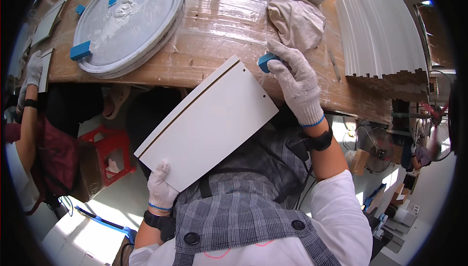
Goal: Applying adhesive or cleaning furniture panel edges and holes using small blue blocks and a cloth.
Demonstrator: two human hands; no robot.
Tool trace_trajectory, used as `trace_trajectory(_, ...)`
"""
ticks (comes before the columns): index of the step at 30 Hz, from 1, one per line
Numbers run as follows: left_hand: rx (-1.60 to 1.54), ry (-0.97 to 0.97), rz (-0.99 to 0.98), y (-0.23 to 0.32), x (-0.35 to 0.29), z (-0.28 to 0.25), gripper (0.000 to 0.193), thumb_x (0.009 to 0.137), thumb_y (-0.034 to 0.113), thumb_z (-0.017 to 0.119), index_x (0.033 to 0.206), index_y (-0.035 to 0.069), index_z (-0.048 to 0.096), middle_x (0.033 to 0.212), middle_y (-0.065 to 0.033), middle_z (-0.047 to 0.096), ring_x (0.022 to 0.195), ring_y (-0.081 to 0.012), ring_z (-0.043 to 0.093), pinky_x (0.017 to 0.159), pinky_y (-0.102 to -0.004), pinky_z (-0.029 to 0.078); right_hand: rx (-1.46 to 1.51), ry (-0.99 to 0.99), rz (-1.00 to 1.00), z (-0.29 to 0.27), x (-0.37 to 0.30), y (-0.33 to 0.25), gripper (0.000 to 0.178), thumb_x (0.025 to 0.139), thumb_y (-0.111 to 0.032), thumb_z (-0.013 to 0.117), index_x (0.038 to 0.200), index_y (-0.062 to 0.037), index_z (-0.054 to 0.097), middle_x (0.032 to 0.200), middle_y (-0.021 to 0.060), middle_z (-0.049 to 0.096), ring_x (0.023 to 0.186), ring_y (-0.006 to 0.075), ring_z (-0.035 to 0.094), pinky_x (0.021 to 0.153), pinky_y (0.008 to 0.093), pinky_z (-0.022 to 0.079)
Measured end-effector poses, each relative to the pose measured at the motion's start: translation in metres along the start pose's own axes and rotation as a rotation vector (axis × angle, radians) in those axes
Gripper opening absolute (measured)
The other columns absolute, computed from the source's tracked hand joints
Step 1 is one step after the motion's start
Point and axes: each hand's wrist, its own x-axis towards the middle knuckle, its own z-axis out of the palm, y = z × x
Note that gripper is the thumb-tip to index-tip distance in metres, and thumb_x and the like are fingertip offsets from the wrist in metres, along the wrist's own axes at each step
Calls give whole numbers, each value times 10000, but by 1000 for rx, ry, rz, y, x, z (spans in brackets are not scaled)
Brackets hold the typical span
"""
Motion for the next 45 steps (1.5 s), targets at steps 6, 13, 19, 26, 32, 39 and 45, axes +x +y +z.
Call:
trace_trajectory(6, -5, 46, 2, -1, 0, -2, 390, 950, 153, 490, 1308, 2, 447, 1307, -171, 518, 1225, -349, 502, 1046, -542, 395, -124, -20, -230, 14, 9, 9, 322, 877, -53, 635, 1195, -6, 613, 1057, 120, 630, 946, 187, 617, 848, 285, 497)
trace_trajectory(13, -64, 145, 31, -4, 0, -6, 380, 862, 61, 507, 1233, -23, 504, 1197, -168, 574, 1151, -330, 562, 1016, -530, 436, -135, -98, -241, 11, 12, 5, 312, 858, -55, 659, 1168, -31, 631, 985, 113, 635, 829, 197, 629, 753, 296, 522)
trace_trajectory(19, 10, 136, 36, -2, 0, -2, 384, 904, 84, 504, 1277, -1, 472, 1244, -156, 551, 1175, -327, 541, 1021, -528, 428, -113, -24, -267, 18, 14, 9, 313, 856, -52, 657, 1169, -42, 635, 998, 121, 639, 861, 217, 637, 766, 311, 524)
trace_trajectory(26, 5, 172, 41, -2, 1, 6, 431, 891, 63, 510, 1308, -16, 442, 1232, -162, 551, 1160, -324, 553, 1004, -503, 451, -174, 8, -274, 17, 15, 12, 321, 831, -38, 671, 1151, -39, 642, 1010, 135, 640, 877, 241, 640, 772, 318, 524)
trace_trajectory(32, -2, 163, 42, -3, 2, -2, 436, 893, 65, 491, 1317, -15, 434, 1236, -161, 548, 1165, -323, 550, 1011, -506, 446, -193, -32, -275, 14, 15, 3, 317, 824, -45, 681, 1140, -34, 648, 1020, 139, 642, 887, 251, 641, 781, 321, 524)
trace_trajectory(39, 10, 168, 42, -2, 1, 5, 446, 897, 65, 480, 1333, -5, 418, 1240, -155, 544, 1170, -324, 548, 1015, -509, 441, -298, -44, -512, 16, 19, 1, 385, 802, -35, 691, 1180, -71, 630, 1018, 137, 644, 907, 286, 634, 778, 347, 525)
trace_trajectory(45, -6, 171, 48, -4, 1, -3, 420, 890, 41, 479, 1306, -2, 447, 1226, -149, 554, 1155, -316, 557, 1012, -517, 441, -384, -63, -574, 11, 18, -5, 442, 786, -4, 686, 1213, -85, 606, 1007, 139, 639, 895, 299, 628, 771, 360, 528)
